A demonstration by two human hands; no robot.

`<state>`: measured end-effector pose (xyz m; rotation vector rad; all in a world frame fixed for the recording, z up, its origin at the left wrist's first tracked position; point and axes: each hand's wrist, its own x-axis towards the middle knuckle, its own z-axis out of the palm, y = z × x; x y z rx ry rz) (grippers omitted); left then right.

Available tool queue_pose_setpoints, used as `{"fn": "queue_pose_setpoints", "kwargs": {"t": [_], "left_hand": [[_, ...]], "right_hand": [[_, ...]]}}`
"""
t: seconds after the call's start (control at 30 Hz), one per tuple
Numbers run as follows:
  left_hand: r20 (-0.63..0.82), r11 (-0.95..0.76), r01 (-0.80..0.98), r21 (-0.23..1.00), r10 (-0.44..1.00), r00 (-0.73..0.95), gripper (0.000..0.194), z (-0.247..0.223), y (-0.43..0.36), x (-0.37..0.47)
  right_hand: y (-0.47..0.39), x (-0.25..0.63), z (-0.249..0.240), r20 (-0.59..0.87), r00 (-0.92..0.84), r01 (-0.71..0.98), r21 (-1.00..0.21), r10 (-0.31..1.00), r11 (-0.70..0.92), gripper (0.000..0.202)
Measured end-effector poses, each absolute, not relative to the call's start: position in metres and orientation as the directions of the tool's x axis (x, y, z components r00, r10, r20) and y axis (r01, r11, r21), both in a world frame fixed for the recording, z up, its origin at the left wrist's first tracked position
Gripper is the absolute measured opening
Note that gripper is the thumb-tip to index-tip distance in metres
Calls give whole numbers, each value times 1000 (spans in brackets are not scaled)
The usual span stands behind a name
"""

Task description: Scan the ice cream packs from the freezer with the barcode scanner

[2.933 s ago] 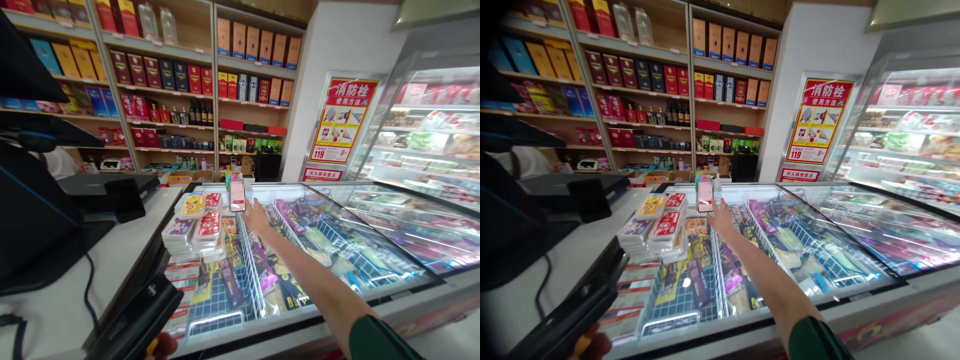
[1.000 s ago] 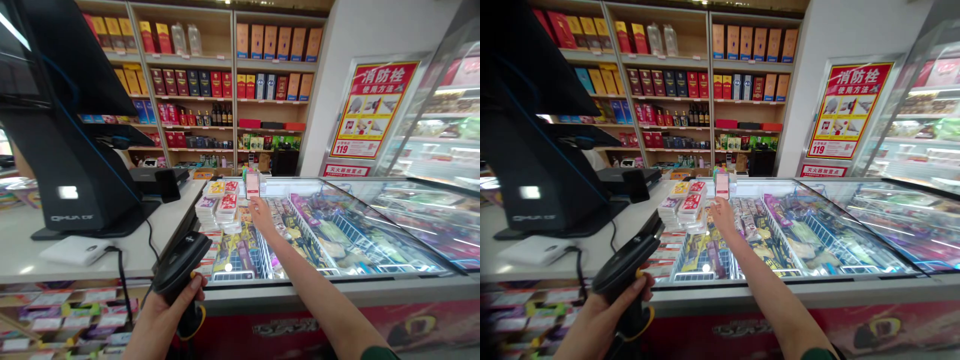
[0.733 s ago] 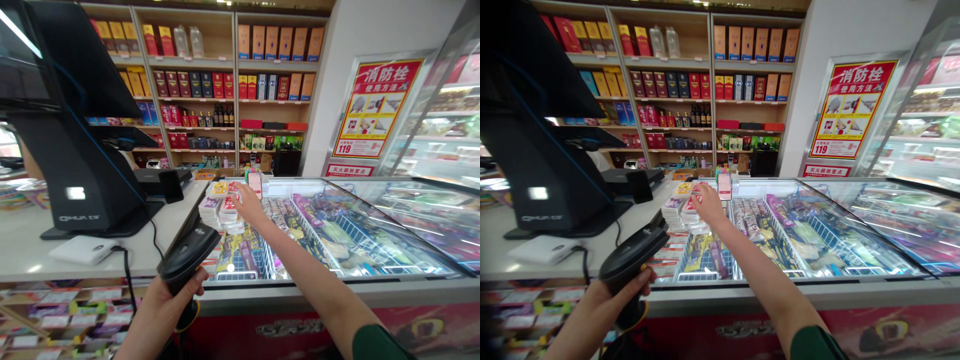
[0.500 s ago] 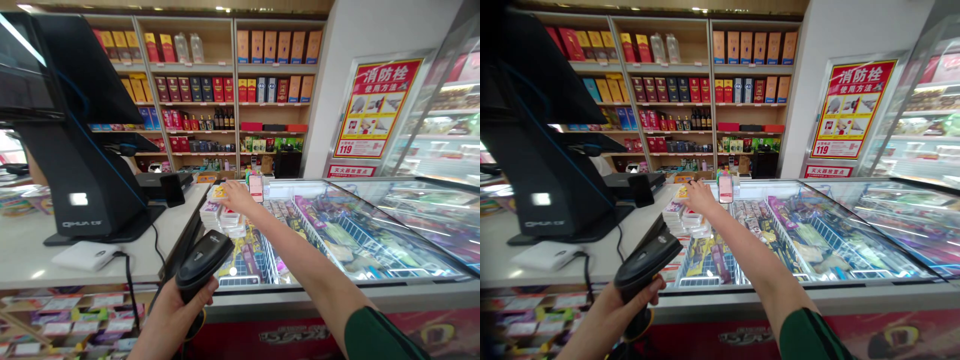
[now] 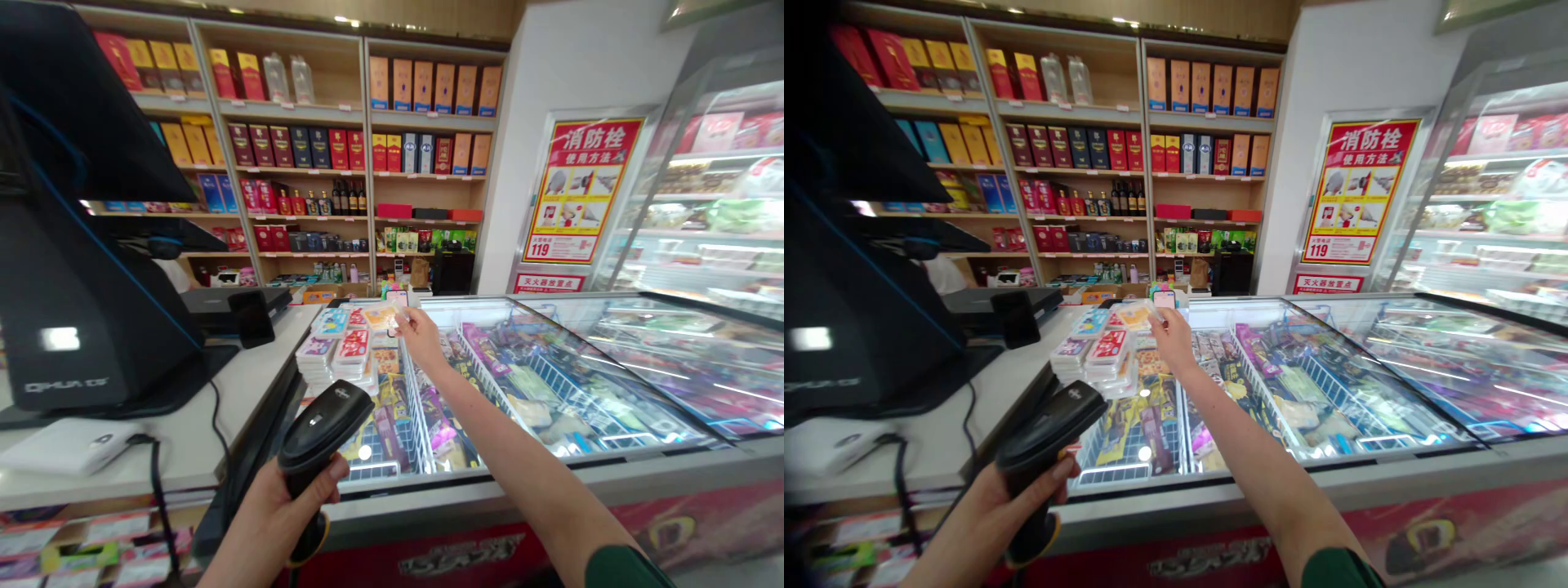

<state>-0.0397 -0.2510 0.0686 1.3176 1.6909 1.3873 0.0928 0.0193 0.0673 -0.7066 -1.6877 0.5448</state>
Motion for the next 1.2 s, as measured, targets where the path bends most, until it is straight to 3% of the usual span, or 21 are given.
{"fn": "queue_pose_setpoints", "kwargs": {"t": [0.1,0.2,0.47,0.93,1.2], "left_hand": [[123,-28,316,948,951,-285,42,72,-233,-28],[77,-2,290,957,965,-250,42,68,-210,-14],[40,19,220,975,964,-262,46,53,-170,30],[48,39,360,932,972,-229,49,46,-148,31],[36,59,342,938,964,-263,52,45,-148,35]], "right_hand": [[33,134,43,533,-90,-90,-846,842,526,27],[42,168,18,463,-63,-199,-874,884,443,31],[41,201,-20,385,-68,-250,-900,920,358,36],[32,197,-20,339,-114,-262,-917,934,301,38],[28,196,-21,350,-138,-254,-917,927,308,39]]}}
